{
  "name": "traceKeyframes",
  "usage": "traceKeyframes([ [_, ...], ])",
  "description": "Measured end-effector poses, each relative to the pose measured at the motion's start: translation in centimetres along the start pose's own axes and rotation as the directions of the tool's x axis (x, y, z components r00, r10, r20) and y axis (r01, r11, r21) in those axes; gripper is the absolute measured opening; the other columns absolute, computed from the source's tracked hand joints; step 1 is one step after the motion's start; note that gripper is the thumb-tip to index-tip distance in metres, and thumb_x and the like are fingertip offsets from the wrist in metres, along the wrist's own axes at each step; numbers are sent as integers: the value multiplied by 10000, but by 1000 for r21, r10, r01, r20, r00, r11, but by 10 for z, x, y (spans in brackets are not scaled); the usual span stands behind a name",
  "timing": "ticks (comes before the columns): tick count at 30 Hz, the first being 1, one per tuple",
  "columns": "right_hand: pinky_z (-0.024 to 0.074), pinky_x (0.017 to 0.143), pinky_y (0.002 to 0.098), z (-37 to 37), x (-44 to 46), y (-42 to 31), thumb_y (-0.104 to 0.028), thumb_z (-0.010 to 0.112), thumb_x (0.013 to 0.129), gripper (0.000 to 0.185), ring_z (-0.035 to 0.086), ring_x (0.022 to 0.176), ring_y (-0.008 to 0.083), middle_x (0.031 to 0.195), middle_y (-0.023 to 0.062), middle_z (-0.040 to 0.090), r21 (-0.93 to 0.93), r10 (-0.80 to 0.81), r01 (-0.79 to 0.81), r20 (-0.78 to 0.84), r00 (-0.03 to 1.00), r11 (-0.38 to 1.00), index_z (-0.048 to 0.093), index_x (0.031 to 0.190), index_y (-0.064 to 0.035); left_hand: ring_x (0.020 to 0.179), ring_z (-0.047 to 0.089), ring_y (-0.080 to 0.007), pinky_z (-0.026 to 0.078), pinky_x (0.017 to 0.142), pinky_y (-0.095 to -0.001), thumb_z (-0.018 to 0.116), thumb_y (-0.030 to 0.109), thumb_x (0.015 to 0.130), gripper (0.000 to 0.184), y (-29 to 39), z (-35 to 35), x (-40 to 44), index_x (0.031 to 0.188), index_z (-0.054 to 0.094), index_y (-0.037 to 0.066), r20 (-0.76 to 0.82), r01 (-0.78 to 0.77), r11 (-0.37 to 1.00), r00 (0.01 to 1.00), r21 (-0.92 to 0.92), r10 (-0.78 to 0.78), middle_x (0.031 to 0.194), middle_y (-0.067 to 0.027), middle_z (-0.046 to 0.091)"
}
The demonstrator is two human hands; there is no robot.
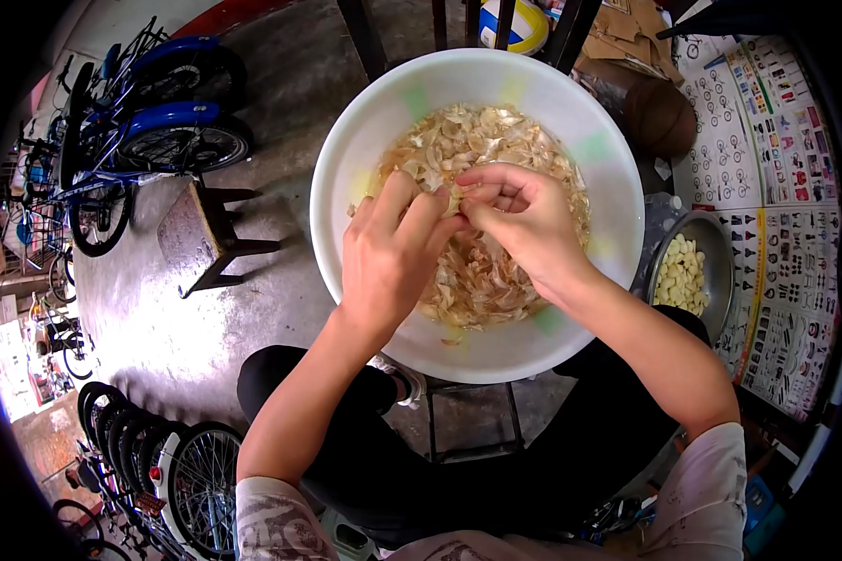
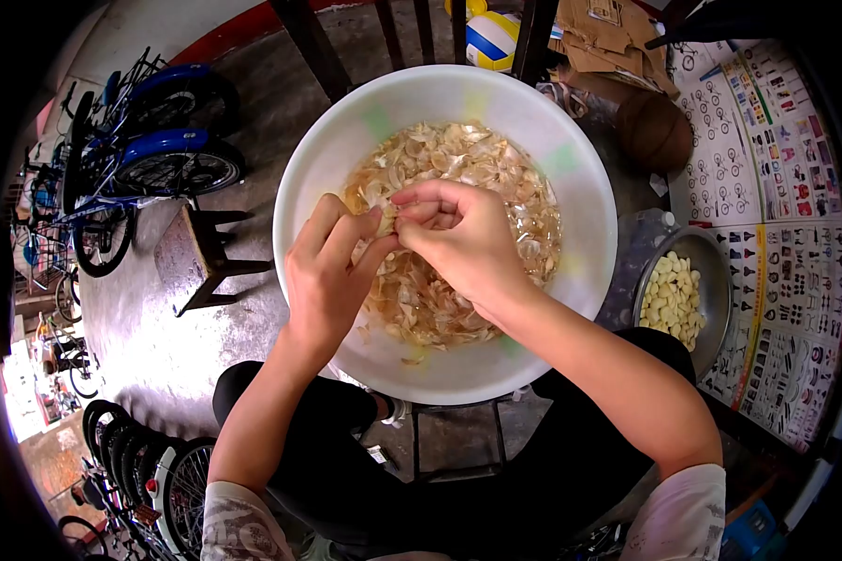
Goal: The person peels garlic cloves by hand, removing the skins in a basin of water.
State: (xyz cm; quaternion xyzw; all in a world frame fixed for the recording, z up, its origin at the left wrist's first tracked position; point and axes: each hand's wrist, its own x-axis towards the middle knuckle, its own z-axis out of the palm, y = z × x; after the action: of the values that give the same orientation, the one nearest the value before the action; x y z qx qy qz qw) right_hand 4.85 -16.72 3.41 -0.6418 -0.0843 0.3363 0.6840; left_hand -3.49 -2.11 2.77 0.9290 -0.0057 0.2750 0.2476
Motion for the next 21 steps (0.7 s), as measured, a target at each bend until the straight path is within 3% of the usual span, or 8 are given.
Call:
traceKeyframes([
  [3,507,727,209,0,-2,-6,15,654,845,244,610,779,57,905,40,672,12,5,-5,1,1000,1000,669,1087,42,617,578,-224,467,535,-341,843,66,680,288,-2,1,0,891,650,36,-6,-1,1000,1000,-9,0,783,-64,549],
  [5,507,736,214,0,-2,-9,16,655,843,263,616,798,61,907,38,671,89,37,-39,28,999,995,662,1105,39,647,577,-255,473,561,-365,823,160,678,316,-4,1,-2,936,667,65,1,-3,1000,1000,11,3,821,-57,538],
  [15,487,726,206,-1,-4,-3,21,639,851,253,616,809,56,888,19,663,102,33,-33,0,999,994,665,1102,30,657,554,-239,462,583,-354,827,93,678,262,2,1,2,880,665,55,-2,-58,997,998,59,59,803,-50,555],
  [21,452,669,206,-5,-3,-2,17,644,820,262,564,732,38,812,-17,626,33,66,-65,-10,998,997,665,1082,25,657,551,-242,466,579,-358,806,78,680,273,3,3,0,921,680,53,28,-84,994,996,74,82,805,-56,550],
])
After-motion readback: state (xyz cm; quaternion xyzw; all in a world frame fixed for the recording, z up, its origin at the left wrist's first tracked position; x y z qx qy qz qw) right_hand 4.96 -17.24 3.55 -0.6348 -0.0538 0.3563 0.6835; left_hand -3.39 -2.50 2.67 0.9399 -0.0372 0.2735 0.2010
